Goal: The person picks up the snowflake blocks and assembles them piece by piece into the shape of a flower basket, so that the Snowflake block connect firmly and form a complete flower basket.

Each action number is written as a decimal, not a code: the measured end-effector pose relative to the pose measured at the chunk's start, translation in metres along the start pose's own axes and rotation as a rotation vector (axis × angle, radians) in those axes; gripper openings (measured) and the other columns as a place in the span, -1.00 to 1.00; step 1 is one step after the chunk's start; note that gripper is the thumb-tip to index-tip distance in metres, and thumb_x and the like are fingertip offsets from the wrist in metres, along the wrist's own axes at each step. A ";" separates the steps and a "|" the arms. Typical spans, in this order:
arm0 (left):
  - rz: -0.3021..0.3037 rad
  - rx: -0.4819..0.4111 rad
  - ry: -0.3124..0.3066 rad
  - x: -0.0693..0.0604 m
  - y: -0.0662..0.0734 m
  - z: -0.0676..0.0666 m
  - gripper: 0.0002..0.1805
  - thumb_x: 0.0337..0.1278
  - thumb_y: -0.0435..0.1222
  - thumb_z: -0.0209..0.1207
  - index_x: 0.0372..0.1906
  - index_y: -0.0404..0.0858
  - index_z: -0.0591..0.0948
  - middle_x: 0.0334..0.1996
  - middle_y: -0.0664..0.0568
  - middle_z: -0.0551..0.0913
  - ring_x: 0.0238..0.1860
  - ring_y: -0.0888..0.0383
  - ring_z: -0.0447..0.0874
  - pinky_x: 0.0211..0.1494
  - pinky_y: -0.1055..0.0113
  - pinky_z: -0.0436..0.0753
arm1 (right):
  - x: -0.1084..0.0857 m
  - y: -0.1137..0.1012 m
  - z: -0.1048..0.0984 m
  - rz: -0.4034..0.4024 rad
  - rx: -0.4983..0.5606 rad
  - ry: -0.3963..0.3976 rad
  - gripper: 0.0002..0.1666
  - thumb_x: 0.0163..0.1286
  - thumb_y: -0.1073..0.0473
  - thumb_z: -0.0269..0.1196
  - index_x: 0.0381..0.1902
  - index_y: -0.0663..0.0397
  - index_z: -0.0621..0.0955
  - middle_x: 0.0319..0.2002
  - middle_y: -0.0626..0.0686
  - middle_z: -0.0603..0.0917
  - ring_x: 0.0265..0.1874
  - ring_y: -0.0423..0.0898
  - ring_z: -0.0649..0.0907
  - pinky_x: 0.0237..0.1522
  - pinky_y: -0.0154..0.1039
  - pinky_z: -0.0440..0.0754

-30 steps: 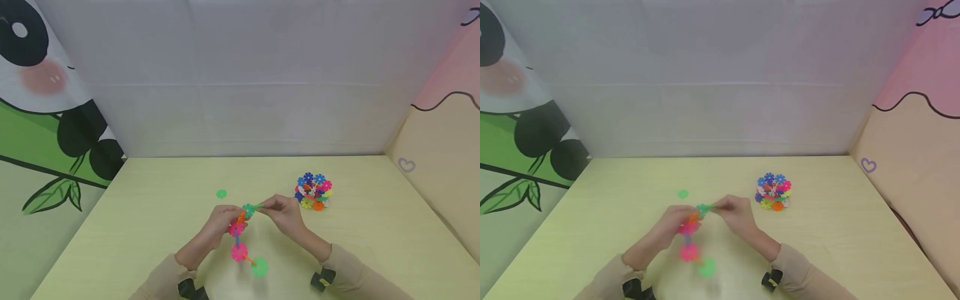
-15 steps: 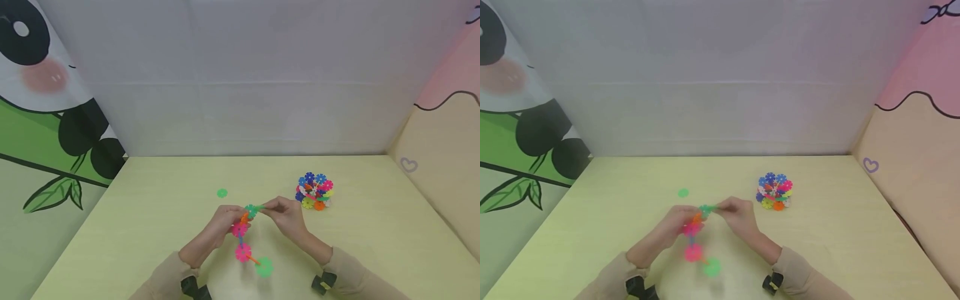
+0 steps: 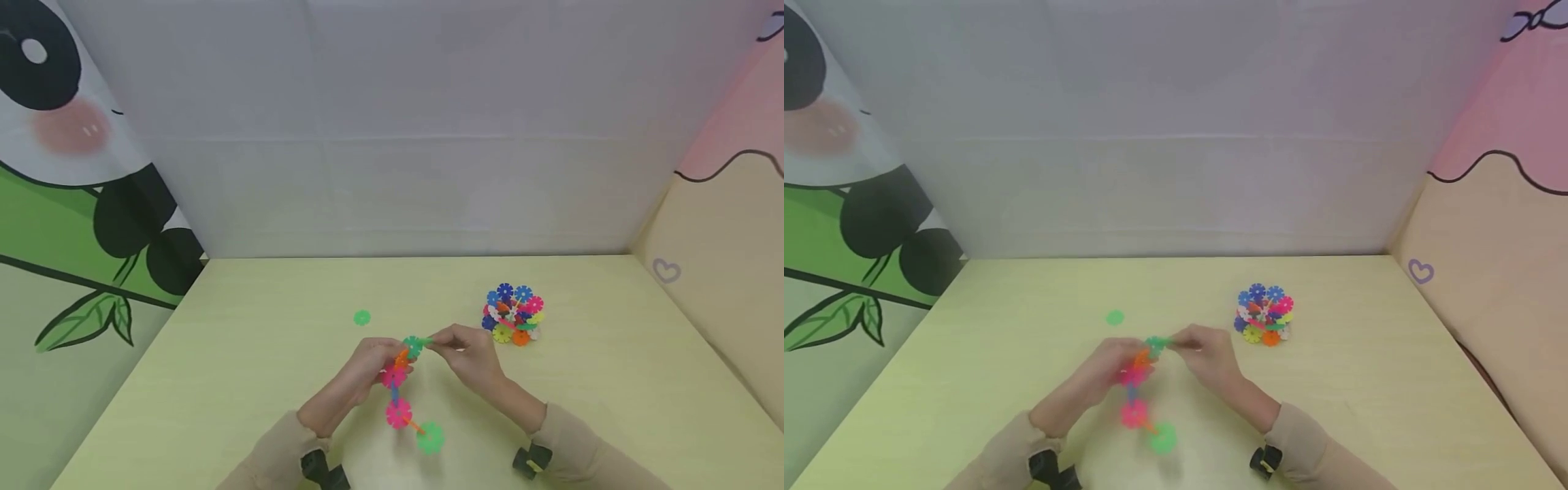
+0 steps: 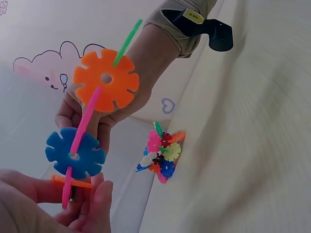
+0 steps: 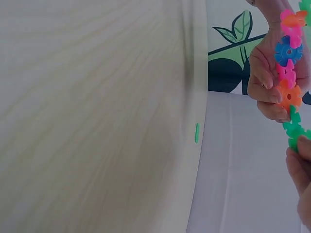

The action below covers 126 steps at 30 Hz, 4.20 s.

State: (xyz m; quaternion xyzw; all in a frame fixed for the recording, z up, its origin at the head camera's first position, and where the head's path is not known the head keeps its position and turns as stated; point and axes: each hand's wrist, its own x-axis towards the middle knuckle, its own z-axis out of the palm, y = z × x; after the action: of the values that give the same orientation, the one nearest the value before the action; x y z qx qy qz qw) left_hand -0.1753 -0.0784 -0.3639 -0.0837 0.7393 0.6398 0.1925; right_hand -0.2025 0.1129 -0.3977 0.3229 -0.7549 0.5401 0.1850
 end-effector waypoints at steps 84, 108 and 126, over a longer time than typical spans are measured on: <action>0.097 0.089 -0.048 -0.005 0.000 -0.010 -0.72 0.33 -0.28 0.10 -0.22 -0.46 0.68 -0.50 0.12 0.73 -0.37 0.22 0.72 -0.29 0.40 0.50 | 0.007 -0.009 -0.005 -0.095 -0.030 -0.120 -0.79 -0.02 0.58 0.42 -0.43 0.25 0.74 -0.46 0.16 0.79 -0.46 -0.05 0.79 -0.29 -0.50 0.71; 0.020 0.198 0.160 -0.007 -0.009 -0.092 -0.70 0.39 -0.16 0.07 -0.30 -0.31 0.64 -0.45 0.13 0.72 -0.22 0.12 0.75 -0.13 0.32 0.66 | 0.078 0.053 0.076 0.519 0.027 -0.407 -0.64 0.35 0.21 0.29 0.03 0.33 0.63 -0.12 0.24 0.73 -0.22 0.08 0.74 -0.27 -0.33 0.71; 0.012 0.157 0.173 -0.011 -0.024 -0.107 -0.69 0.41 -0.16 0.04 -0.27 -0.33 0.63 -0.46 0.17 0.67 -0.29 0.23 0.70 -0.07 0.24 0.73 | 0.084 0.077 0.121 0.555 -0.231 -0.509 -0.61 0.15 0.21 0.45 -0.04 0.17 0.72 -0.37 0.05 0.64 -0.39 -0.15 0.50 -0.36 -0.38 0.42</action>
State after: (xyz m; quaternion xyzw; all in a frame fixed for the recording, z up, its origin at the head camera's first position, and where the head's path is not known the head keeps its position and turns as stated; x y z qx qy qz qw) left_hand -0.1750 -0.1888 -0.3700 -0.1187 0.8016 0.5714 0.1300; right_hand -0.3079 -0.0077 -0.4410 0.2074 -0.8910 0.3838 -0.1260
